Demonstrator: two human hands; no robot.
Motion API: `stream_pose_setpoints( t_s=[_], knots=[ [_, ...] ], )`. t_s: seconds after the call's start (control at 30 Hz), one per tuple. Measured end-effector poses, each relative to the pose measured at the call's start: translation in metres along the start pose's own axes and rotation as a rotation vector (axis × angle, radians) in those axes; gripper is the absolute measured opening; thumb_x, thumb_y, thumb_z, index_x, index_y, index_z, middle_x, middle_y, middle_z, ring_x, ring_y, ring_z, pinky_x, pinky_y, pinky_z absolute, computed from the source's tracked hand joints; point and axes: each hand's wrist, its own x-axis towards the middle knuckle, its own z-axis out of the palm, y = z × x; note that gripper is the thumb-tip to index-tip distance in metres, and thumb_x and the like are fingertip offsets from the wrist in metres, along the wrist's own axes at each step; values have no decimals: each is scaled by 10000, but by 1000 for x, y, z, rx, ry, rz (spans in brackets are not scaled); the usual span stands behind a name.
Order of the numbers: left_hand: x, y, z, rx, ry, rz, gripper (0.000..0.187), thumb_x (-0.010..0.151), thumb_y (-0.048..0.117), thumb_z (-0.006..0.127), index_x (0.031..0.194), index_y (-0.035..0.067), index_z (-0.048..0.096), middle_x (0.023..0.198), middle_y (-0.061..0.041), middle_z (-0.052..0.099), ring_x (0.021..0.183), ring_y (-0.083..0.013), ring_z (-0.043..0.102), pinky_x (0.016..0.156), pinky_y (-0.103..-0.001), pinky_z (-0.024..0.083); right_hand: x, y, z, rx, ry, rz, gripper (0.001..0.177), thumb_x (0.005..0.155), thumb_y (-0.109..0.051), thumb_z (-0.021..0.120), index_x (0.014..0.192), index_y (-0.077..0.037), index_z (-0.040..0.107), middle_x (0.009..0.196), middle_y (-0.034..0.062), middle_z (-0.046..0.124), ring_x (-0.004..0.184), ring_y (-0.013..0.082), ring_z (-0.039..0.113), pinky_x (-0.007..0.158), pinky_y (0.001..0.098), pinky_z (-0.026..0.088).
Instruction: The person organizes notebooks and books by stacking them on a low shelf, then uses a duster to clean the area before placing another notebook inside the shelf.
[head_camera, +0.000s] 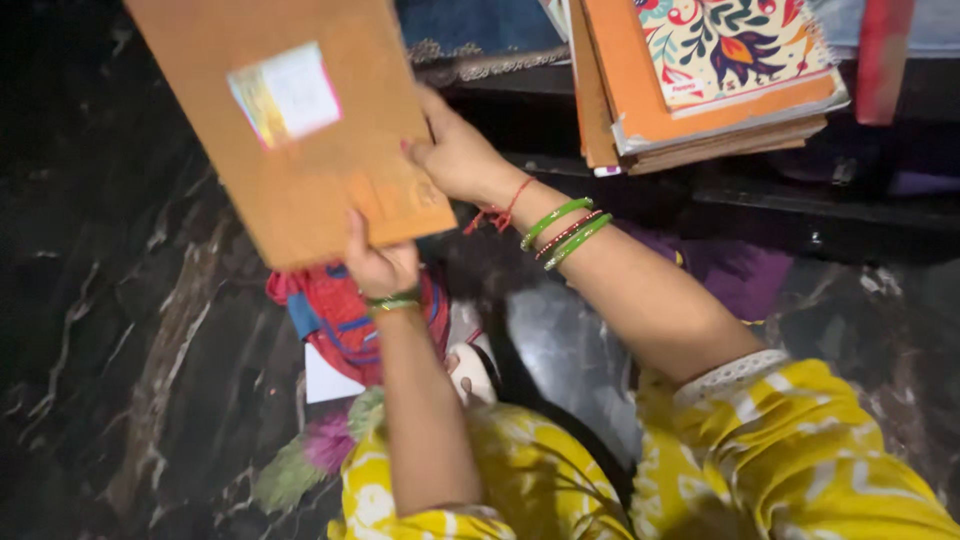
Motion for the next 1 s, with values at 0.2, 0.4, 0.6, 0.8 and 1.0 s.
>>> stream_pose_setpoints(
  t_s=[0.2,0.4,0.6,0.8,1.0],
  knots=[
    [-132,-61,-56,6,330,107,535,996,146,639,1478,-8,466,1461,-164,562,1361,-333,522,1175,-554,413,-74,2,7,-390,-388,284,424,954,-115,599,1377,-92,623,1215,200,739,1124,276,728,923,380,560],
    [-164,-92,-93,83,419,-197,519,930,68,639,1426,19,492,1390,-156,592,1288,-339,583,1065,-556,504,-141,58,-62,-278,-255,1040,326,956,-93,561,1273,-58,631,921,119,738,706,279,667,431,356,514],
    [-96,-111,-144,100,193,-588,500,928,1,648,1408,-46,517,1353,-194,629,1252,-343,628,1079,-489,517,-159,123,-152,203,269,954,294,981,-203,603,1241,-73,648,953,19,754,768,137,746,594,302,609],
    [25,-143,-169,462,260,-790,433,888,7,679,1307,-26,577,1242,-165,677,1119,-292,696,941,-420,609,-175,181,-208,404,516,381,301,1074,-227,578,1335,-78,570,1240,81,690,1086,222,710,859,355,605],
    [119,-179,-279,456,223,-746,375,933,104,660,1288,26,565,1095,-124,716,946,-267,709,784,-395,597,-195,262,-188,633,793,863,331,1082,-255,462,1352,-74,523,1263,89,654,1147,263,656,986,415,576]
  ],
)
